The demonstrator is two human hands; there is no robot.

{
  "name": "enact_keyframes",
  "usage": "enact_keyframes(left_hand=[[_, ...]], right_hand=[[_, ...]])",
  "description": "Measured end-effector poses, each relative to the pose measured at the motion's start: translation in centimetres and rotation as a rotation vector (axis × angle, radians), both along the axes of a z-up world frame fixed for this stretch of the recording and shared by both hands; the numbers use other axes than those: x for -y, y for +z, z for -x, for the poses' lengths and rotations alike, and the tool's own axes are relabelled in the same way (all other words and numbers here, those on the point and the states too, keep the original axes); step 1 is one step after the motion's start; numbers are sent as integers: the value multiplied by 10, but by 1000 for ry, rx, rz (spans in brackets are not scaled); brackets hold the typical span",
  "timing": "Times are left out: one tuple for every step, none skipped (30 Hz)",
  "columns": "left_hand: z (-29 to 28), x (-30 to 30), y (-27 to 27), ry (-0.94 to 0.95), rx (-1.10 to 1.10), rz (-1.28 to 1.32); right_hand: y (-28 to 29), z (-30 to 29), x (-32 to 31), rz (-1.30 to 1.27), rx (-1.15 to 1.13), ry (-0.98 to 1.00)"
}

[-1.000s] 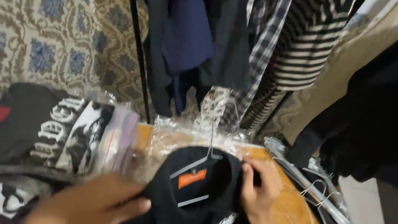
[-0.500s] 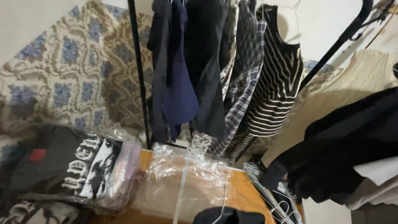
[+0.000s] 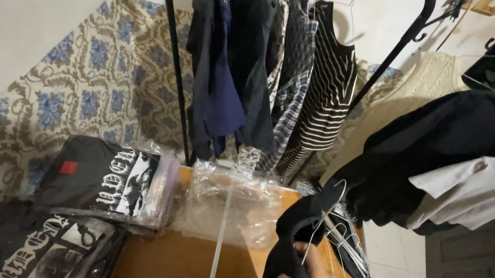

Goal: The person buttons a black shirt, places it on a hanger, and hangs it on a clothing rack. They then unfold a black t-shirt, staple a tag to it using a staple gun, place it on a hanger, and hang it on the rack. Finally, they remove a pink shirt from a plastic bag and place it on the table.

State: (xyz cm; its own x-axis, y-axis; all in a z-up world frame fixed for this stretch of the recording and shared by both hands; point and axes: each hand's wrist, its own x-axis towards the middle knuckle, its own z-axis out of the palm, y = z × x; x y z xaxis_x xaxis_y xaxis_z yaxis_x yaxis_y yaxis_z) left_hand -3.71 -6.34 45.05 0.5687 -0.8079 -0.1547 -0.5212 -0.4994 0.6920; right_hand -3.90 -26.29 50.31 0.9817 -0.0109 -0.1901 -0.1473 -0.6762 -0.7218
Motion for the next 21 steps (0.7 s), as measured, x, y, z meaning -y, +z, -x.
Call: enact_keyframes(left_hand=[[3,1,13,2,7,0],[6,3,26,40,63,-29],[8,4,38,79,120,-57],[5,3,58,80,121,-58],[2,1,77,81,85,6],[-1,0,96,81,50,68],[-8,-8,115,83,50,66],[-16,-15,134,114,7,268],[-24,-21,152,147,-37,469],[-48,-25,129,144,-39,470],[-72,-28,104,164,-69,567],[-97,-31,81,181,-99,662],[-120,-34,74,176,-100,662],[-144,-37,69,333,-72,638],[-168,-40,63,489,-45,610],[-188,-46,51,487,-44,611],[-208,-52,39,533,-32,691],[-230,-58,27,577,-19,771],[-233,-59,29,574,-15,772],[-236,-59,29,584,-96,782],[-238,-60,29,593,-178,792]], right_hand=[[0,0,4,0,7,2],[-1,0,9,-50,32,-7],[-2,0,13,-101,57,-15],[-4,-3,26,-102,58,-14],[-6,-5,38,-140,159,-16],[-9,-7,50,-179,259,-20],[7,-9,48,-180,260,-18],[24,-10,47,-330,368,-23],[41,-10,46,-480,475,-29],[57,-10,45,-478,474,-32],[74,-10,44,-482,425,-31],[90,-10,42,-488,378,-31],[96,-14,39,-487,379,-36],[103,-18,36,-509,394,-25],[110,-23,32,-530,409,-14],[118,-28,26,-529,411,-15],[127,-33,20,-512,476,-50],[136,-39,13,-495,543,-86],[143,-51,9,-495,547,-87],[150,-63,5,-494,572,-66],[157,-75,2,-492,597,-45]])
